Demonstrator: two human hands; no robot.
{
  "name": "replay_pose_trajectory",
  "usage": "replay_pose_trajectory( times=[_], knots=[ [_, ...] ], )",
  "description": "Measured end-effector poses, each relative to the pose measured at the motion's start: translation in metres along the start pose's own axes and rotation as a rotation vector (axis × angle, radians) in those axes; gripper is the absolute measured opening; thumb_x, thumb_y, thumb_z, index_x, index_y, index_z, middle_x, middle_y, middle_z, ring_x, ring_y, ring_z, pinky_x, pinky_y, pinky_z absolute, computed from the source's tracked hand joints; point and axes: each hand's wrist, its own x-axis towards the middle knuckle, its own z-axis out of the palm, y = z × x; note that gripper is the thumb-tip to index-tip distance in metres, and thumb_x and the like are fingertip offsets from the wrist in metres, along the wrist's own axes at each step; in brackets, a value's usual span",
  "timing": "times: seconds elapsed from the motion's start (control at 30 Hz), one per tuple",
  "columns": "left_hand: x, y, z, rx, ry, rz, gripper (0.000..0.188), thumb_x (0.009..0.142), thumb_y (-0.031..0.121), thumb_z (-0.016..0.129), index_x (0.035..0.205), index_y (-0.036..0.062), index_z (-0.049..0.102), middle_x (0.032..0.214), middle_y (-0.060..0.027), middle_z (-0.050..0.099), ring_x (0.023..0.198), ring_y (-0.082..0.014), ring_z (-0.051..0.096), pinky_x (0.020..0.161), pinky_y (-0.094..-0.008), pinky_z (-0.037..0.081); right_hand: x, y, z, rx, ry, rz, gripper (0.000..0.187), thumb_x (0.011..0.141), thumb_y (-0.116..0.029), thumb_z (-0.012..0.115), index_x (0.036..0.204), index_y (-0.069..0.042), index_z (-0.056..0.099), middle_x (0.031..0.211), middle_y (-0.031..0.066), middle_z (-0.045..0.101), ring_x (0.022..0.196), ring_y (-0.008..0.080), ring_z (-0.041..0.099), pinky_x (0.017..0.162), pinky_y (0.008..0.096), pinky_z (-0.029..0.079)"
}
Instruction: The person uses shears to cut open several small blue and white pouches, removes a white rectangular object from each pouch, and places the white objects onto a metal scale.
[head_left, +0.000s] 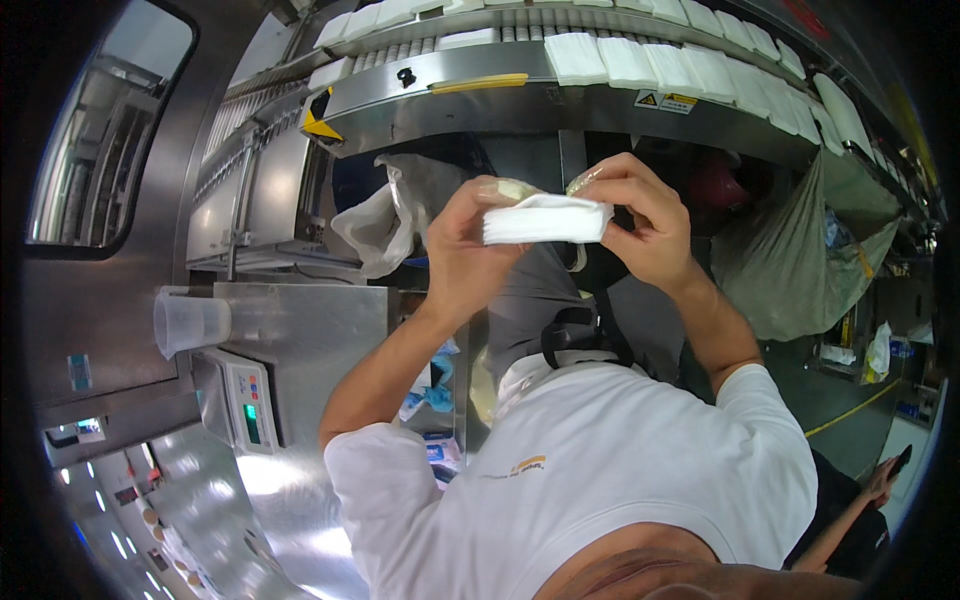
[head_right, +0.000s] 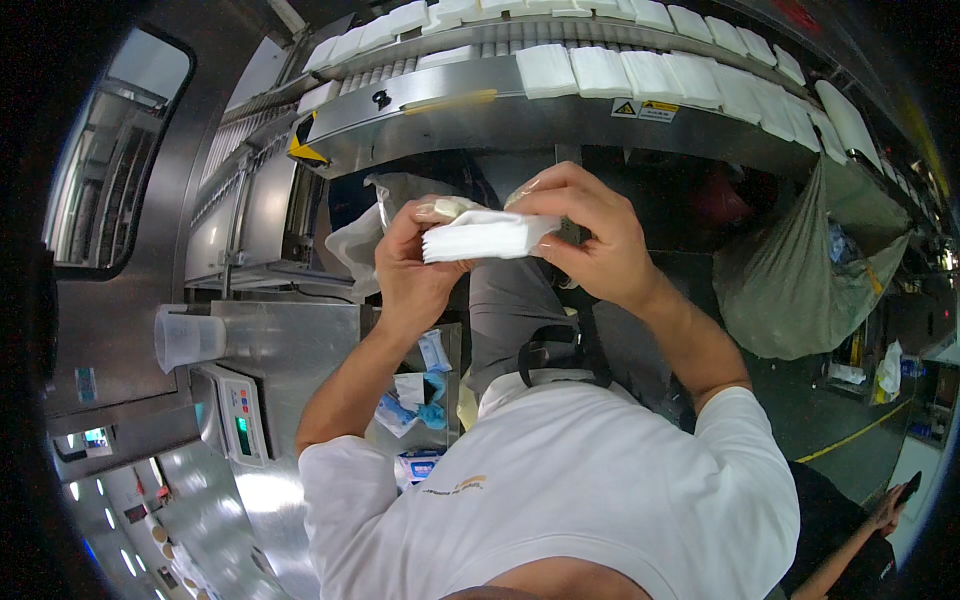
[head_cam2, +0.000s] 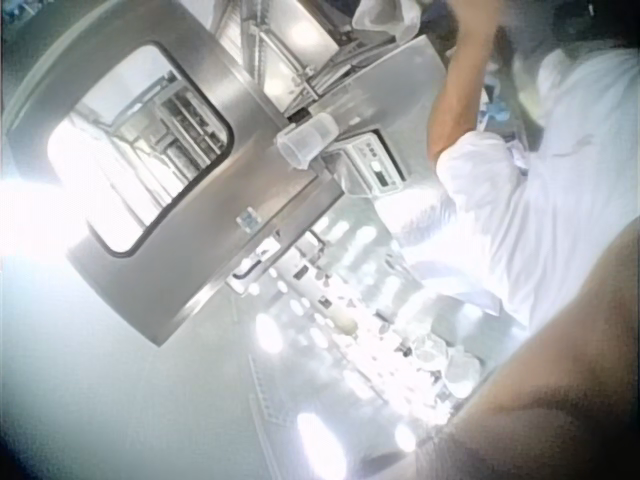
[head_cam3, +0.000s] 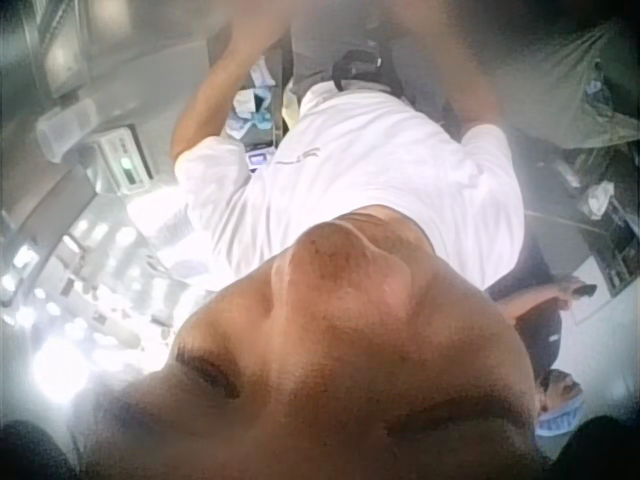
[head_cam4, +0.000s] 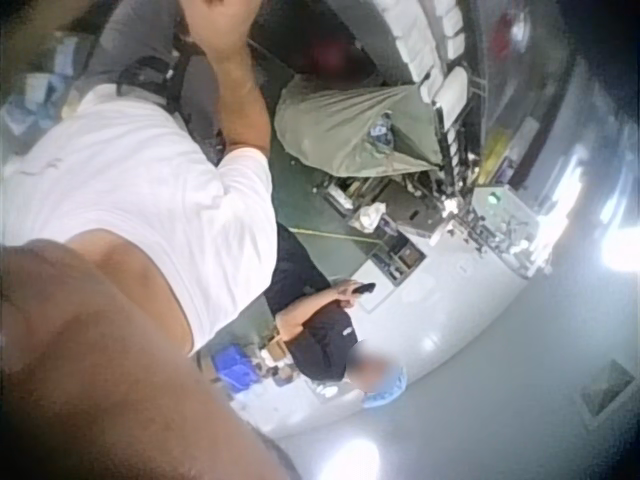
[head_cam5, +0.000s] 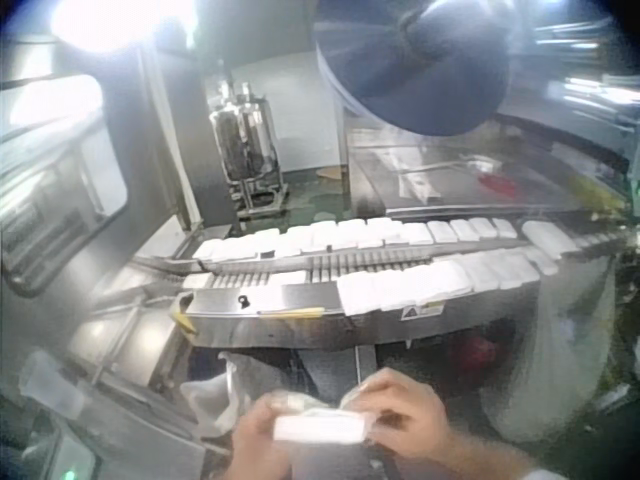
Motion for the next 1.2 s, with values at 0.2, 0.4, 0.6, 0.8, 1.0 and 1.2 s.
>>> replay_pose_trajectory(
  times=[0.2, 0.4, 0.6, 0.8, 1.0, 1.2],
  knots=[
    [0.009, 0.006, 0.004, -0.137, -0.083, 0.074, 0.071, 0.076, -0.014, 0.080, 0.134, 0.0052, 0.044, 0.124, -0.0144, 0.068, 0.112, -0.0217, 0.068, 0.093, -0.0323, 0.056, 0.012, -0.014, -0.004, -0.021, -0.066, -0.044, 0.037, 0.074, 0.007, 0.080, 0.108, -0.006, 0.073, 0.111, 0.0111, 0.067, 0.099, 0.0243, 0.069, 0.082, 0.0325, 0.057],
    [0.010, -0.012, -0.007, -0.196, -0.137, -0.015, 0.063, 0.076, -0.013, 0.078, 0.133, 0.0024, 0.053, 0.117, -0.0120, 0.070, 0.110, -0.0181, 0.067, 0.095, -0.0317, 0.054, 0.018, -0.029, -0.002, -0.220, -0.101, -0.114, 0.055, 0.071, -0.002, 0.087, 0.121, -0.008, 0.066, 0.106, 0.0106, 0.067, 0.093, 0.0282, 0.069, 0.077, 0.0353, 0.057],
    [0.007, -0.028, -0.009, -0.271, -0.118, -0.007, 0.033, 0.080, -0.010, 0.077, 0.110, 0.0025, 0.070, 0.112, -0.0075, 0.071, 0.102, -0.0154, 0.067, 0.091, -0.0292, 0.053, 0.016, -0.043, 0.003, -0.243, -0.075, -0.092, 0.065, 0.070, -0.005, 0.088, 0.128, -0.007, 0.059, 0.103, 0.0101, 0.068, 0.093, 0.0279, 0.069, 0.078, 0.0366, 0.057],
    [-0.002, -0.029, -0.005, -0.466, -0.084, -0.112, 0.037, 0.079, -0.011, 0.076, 0.113, 0.0036, 0.069, 0.112, -0.0062, 0.070, 0.102, -0.0149, 0.067, 0.091, -0.0290, 0.053, 0.012, -0.050, 0.009, -0.166, 0.008, 0.008, 0.060, 0.069, 0.005, 0.086, 0.124, -0.004, 0.061, 0.100, 0.0109, 0.069, 0.088, 0.0238, 0.069, 0.077, 0.0322, 0.057],
    [-0.002, -0.013, -0.001, -0.481, -0.009, -0.411, 0.039, 0.083, -0.009, 0.073, 0.120, -0.0006, 0.064, 0.112, -0.0063, 0.069, 0.101, -0.0155, 0.067, 0.091, -0.0297, 0.053, -0.003, -0.049, 0.004, 0.045, 0.023, 0.334, 0.055, 0.080, -0.008, 0.084, 0.128, -0.005, 0.058, 0.113, 0.0113, 0.067, 0.101, 0.0232, 0.069, 0.089, 0.0341, 0.056],
    [0.002, 0.020, -0.001, -0.162, 0.013, -0.459, 0.029, 0.088, 0.001, 0.076, 0.115, -0.0021, 0.069, 0.106, -0.0064, 0.072, 0.094, -0.0147, 0.069, 0.084, -0.0275, 0.054, -0.045, 0.006, -0.020, 0.306, 0.210, 0.486, 0.036, 0.100, -0.012, 0.065, 0.132, -0.003, 0.054, 0.118, 0.0081, 0.066, 0.103, 0.0158, 0.065, 0.091, 0.0310, 0.052]
  ],
)
